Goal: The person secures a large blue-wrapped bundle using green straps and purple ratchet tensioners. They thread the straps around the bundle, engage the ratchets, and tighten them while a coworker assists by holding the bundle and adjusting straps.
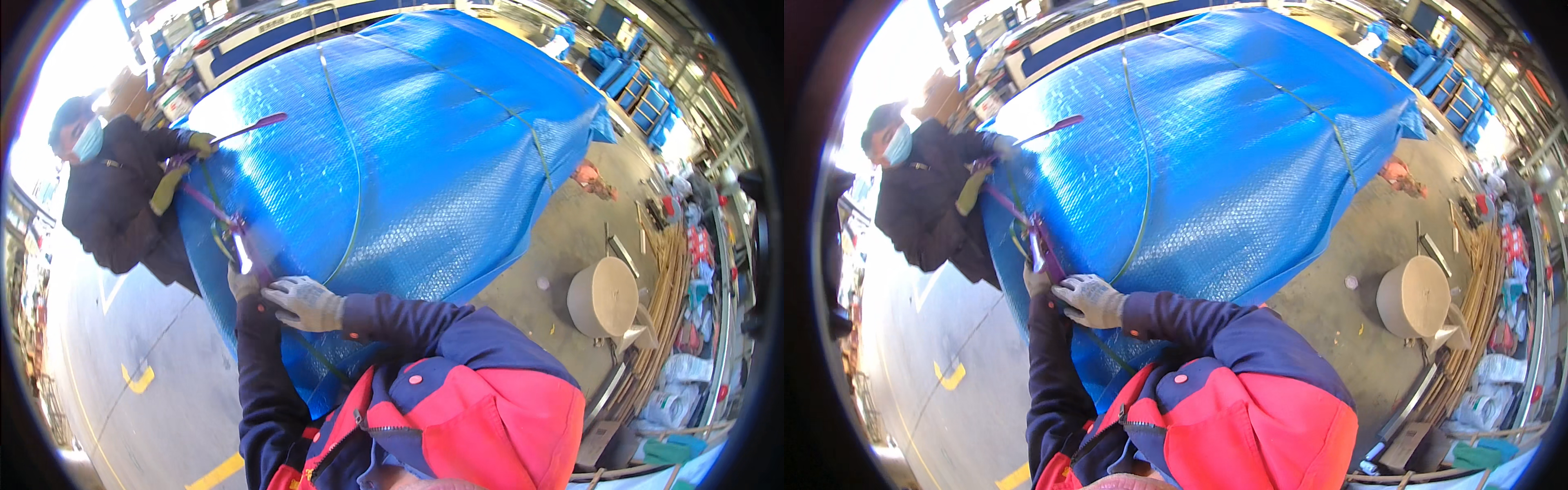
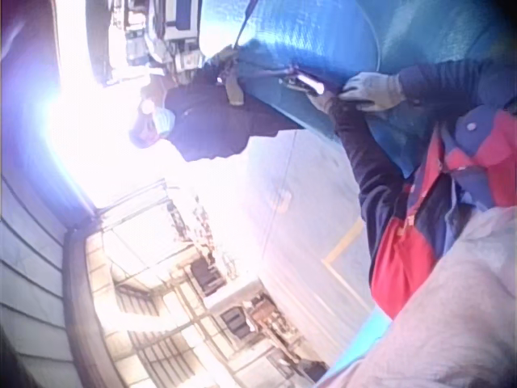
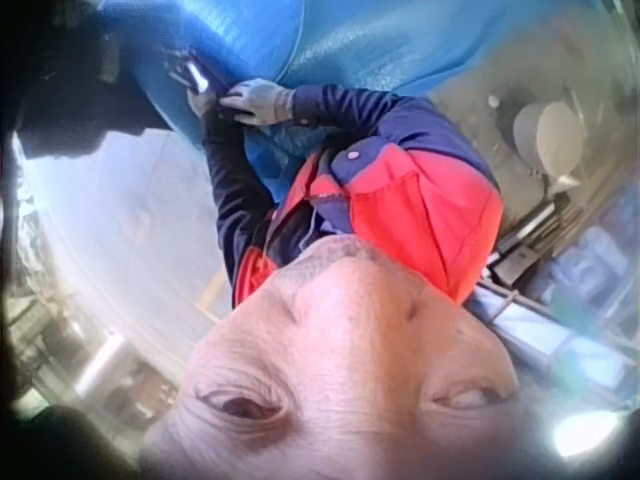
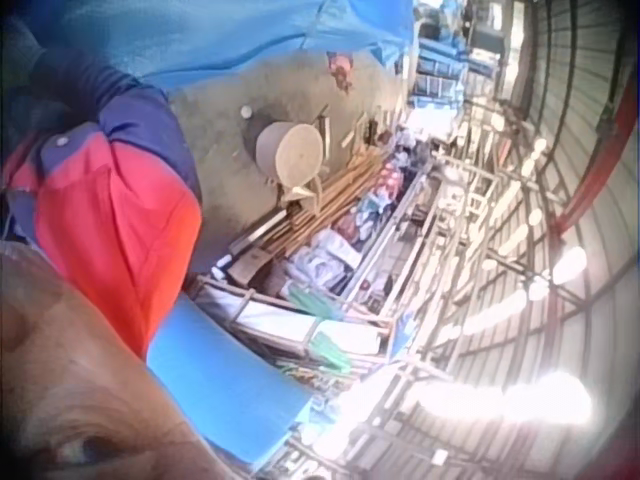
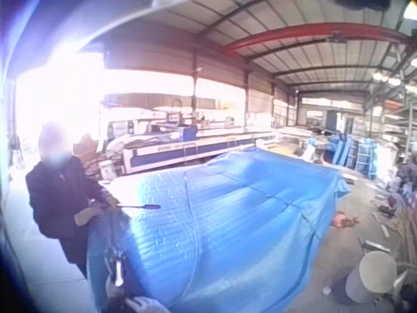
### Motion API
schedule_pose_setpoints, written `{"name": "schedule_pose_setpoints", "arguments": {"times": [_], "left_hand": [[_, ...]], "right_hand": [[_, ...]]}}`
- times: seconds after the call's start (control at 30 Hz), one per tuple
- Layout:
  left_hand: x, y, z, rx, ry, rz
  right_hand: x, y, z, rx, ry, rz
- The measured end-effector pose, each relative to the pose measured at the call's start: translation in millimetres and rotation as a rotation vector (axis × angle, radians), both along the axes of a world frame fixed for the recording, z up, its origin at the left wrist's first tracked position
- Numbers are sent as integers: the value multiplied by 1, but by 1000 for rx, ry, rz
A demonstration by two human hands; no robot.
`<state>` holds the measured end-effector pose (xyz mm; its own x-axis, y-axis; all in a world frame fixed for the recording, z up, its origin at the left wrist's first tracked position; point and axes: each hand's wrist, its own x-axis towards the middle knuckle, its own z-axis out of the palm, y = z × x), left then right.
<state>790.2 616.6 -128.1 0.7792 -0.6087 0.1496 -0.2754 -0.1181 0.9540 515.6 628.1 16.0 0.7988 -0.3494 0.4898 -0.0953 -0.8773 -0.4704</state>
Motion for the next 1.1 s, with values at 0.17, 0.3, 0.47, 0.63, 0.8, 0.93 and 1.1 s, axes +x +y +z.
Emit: {"name": "schedule_pose_setpoints", "arguments": {"times": [0.17,0.3,0.47,0.63,0.8,0.93,1.1], "left_hand": [[-32,12,0,180,-370,202],[-51,13,16,67,-255,190],[-54,14,30,279,-362,198],[-54,12,43,634,-602,240],[-54,11,51,850,-573,216],[-49,12,46,854,-587,219],[-53,7,43,917,-641,314]], "right_hand": [[-79,-102,38,-78,-331,-386],[-114,-177,5,-140,-66,-796],[-122,-195,-44,-28,164,-817],[-123,-194,-45,-28,122,-825],[-124,-195,-41,-3,115,-804],[-125,-195,-42,-11,116,-812],[-127,-194,-42,-1,85,-795]]}}
